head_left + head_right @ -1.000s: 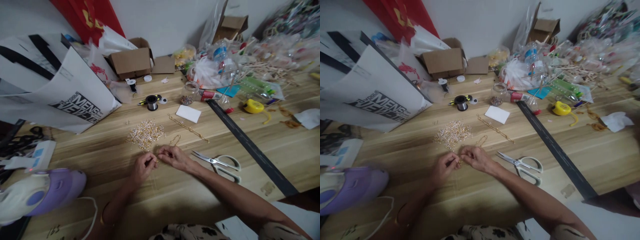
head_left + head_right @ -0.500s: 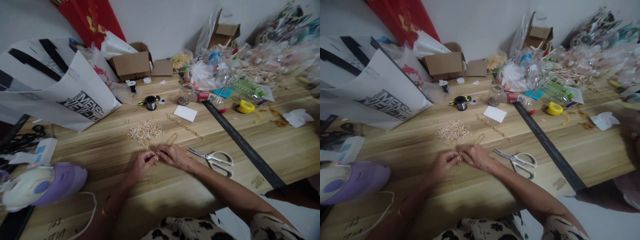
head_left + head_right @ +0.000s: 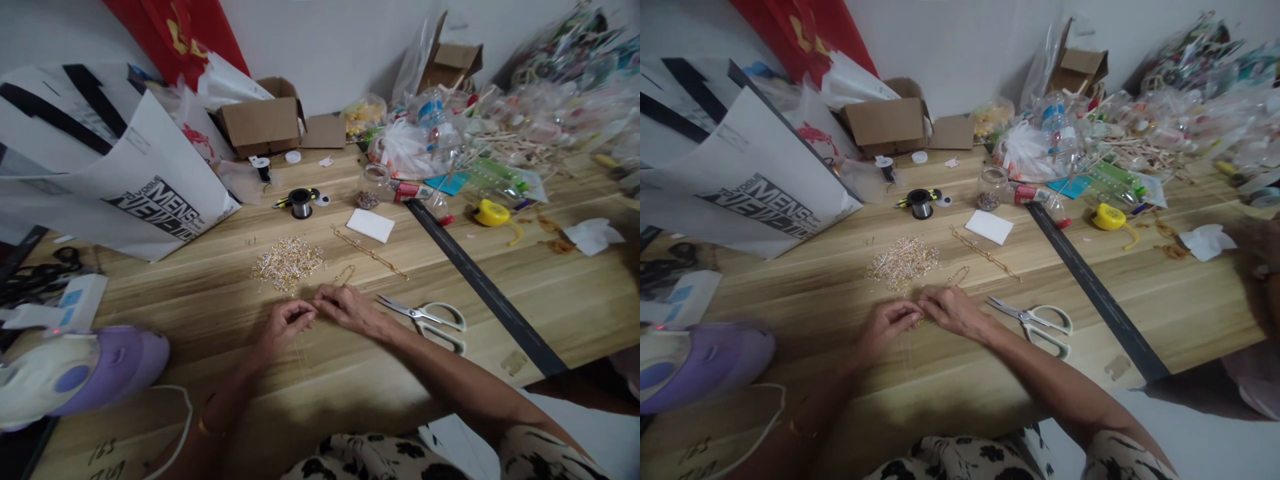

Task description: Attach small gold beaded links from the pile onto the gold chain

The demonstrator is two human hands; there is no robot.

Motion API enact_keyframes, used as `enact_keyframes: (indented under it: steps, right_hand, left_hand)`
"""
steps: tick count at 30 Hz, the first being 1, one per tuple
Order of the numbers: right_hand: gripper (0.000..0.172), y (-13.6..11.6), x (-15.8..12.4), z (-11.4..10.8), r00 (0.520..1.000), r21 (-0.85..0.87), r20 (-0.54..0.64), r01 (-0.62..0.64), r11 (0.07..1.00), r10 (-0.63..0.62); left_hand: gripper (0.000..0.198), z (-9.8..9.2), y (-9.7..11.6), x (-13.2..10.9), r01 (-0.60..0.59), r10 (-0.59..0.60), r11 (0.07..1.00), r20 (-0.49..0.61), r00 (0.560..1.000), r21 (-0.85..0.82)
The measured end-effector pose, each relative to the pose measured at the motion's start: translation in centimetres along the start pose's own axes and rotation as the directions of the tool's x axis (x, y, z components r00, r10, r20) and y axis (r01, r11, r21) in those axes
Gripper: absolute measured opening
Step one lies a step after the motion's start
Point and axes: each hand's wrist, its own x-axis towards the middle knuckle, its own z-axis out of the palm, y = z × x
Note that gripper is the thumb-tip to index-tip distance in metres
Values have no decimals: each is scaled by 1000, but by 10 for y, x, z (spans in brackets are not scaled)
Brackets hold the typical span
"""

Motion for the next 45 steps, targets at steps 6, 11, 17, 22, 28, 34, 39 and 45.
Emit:
enact_keyframes:
  steps: [6,11,17,22,28,34,39,45]
  right_hand:
    - [20,0,0,2,999,98,-9,46,994,-45]
    - [23,1,-1,8,999,240,-15,46,970,-44]
    - [27,1,2,13,998,455,-34,-39,889,62]
    - [31,5,5,9,990,446,-68,-82,891,125]
    - [23,9,3,-3,974,94,-209,-63,994,82]
    - [20,3,-1,-6,923,24,-377,98,995,-82]
    - [23,-2,-4,2,928,19,-270,271,962,-257]
    - [23,-2,-5,12,959,-12,-86,269,963,-268]
  left_hand:
    - [19,0,3,1,3,-4,1000,-24,1000,-13]
    - [20,0,5,1,21,-22,1000,-11,1000,-19]
    - [20,0,5,1,32,-32,999,10,999,-27]
    - [23,-1,4,2,66,-66,997,-10,998,-38]
    - [25,-1,-1,3,89,-90,995,-38,995,-42]
    - [23,1,-1,2,82,-84,996,-55,995,-39]
    - [23,1,0,3,63,-65,997,-54,996,-36]
    - [23,1,-5,4,37,-39,998,-37,999,-51]
